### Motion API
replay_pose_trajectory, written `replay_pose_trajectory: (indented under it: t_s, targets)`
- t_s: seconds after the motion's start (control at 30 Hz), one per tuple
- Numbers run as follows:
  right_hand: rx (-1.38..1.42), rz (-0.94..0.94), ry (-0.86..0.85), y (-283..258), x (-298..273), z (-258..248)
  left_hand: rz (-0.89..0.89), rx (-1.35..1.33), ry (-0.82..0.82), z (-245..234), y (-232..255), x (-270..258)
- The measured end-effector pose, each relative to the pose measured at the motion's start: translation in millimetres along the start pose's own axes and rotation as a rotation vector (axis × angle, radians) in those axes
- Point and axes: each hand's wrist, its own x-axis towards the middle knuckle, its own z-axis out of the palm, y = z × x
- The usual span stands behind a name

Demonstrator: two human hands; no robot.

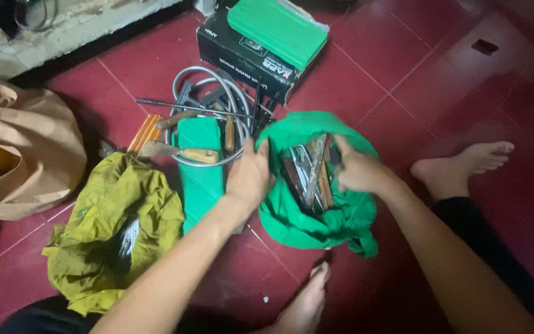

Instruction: The person sits on the floor and unpacks various hand tools from a yellow cloth bag, placing them on the floor. They then transfer some tools into a green cloth bag and continue sorting items from the floor into the bags.

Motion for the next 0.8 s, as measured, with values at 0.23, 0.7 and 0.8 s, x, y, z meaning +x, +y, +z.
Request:
replay_pose_trajectory:
  t_s: [0.23,0.7,0.8]
  targets:
    - [-0.077,-0.563,0.611,5,4,-28,0.3,0.074,0.217,-55,4,23]
    - [-0.142,-0.293,0.072,36,1,36,0.703,0.04,0.218,57,42,-37]
    - [-0.037,-0.292,-0.053,56,11,37,0.627,0.167,-0.117,77,37,-33]
